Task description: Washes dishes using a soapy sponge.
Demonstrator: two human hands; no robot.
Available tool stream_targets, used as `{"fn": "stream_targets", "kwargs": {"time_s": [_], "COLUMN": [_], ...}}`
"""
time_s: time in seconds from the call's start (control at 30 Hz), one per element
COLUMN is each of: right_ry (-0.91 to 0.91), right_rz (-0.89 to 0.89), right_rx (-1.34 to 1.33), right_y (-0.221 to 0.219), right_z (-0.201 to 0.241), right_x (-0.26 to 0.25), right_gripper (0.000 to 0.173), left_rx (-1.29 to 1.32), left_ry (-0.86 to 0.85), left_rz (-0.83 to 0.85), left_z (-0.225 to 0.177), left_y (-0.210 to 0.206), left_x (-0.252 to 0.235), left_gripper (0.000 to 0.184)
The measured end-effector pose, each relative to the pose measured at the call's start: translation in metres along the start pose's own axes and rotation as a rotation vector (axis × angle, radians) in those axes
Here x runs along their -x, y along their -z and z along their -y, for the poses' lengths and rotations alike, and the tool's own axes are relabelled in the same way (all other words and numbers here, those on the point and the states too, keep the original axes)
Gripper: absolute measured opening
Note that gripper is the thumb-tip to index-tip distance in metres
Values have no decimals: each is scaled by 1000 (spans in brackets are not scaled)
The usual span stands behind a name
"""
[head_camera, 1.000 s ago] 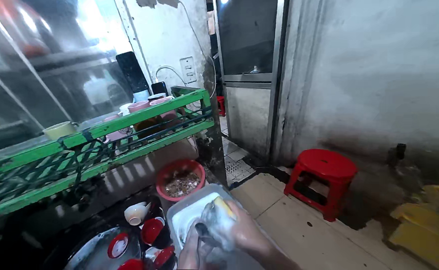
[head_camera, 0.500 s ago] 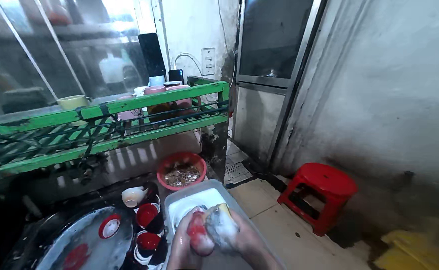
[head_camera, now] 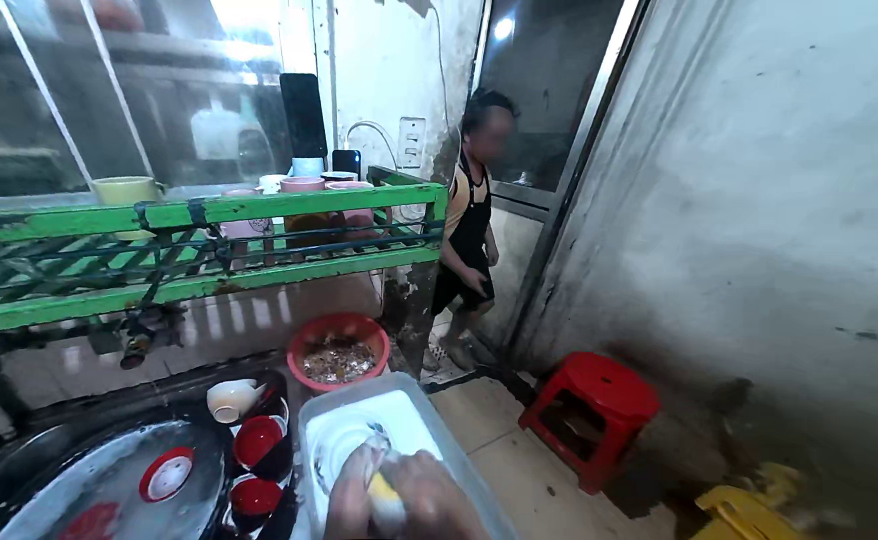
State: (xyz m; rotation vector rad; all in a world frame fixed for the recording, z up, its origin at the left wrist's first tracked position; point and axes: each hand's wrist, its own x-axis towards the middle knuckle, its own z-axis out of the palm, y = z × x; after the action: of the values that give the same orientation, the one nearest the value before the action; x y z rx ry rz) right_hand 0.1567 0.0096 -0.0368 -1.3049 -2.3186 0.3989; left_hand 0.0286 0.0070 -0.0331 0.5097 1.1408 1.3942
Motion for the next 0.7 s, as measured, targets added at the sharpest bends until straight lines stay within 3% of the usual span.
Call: {"fn": "stream_targets", "kwargs": {"time_s": [0.07, 0.13, 0.2, 0.27, 0.33, 0.5, 0.6, 0.7], "right_ry": [96, 75, -64, -342, -455, -46, -93, -141], "right_rz": [-93, -126, -161, -74, -21, -16, -3, -86], "right_rx": [-5, -104, -277, -492, -490, -291, -176, -147], "right_y": [-10, -5, 3, 15, 16, 12, 10, 8], "right_z": [9, 25, 33, 26, 22, 27, 6, 16], "right_x": [10, 12, 7, -10, -18, 12, 4, -8], "right_gripper": [34, 34, 39, 51, 52, 44, 43, 47], "left_rx": [-16, 95, 137, 2, -89, 101, 51, 37], "left_ry": [-81, -35, -30, -68, -45, 82, 227, 226], "left_rz": [62, 138, 96, 14, -41, 41, 62, 59], "left_z": [0, -3, 3, 8, 9, -18, -17, -9], "left_y": [13, 17, 10, 0, -5, 15, 12, 6], "left_x": [-10, -10, 0, 14, 16, -11, -6, 5], "left_gripper": [30, 33, 37, 42, 45, 29, 30, 37]}}
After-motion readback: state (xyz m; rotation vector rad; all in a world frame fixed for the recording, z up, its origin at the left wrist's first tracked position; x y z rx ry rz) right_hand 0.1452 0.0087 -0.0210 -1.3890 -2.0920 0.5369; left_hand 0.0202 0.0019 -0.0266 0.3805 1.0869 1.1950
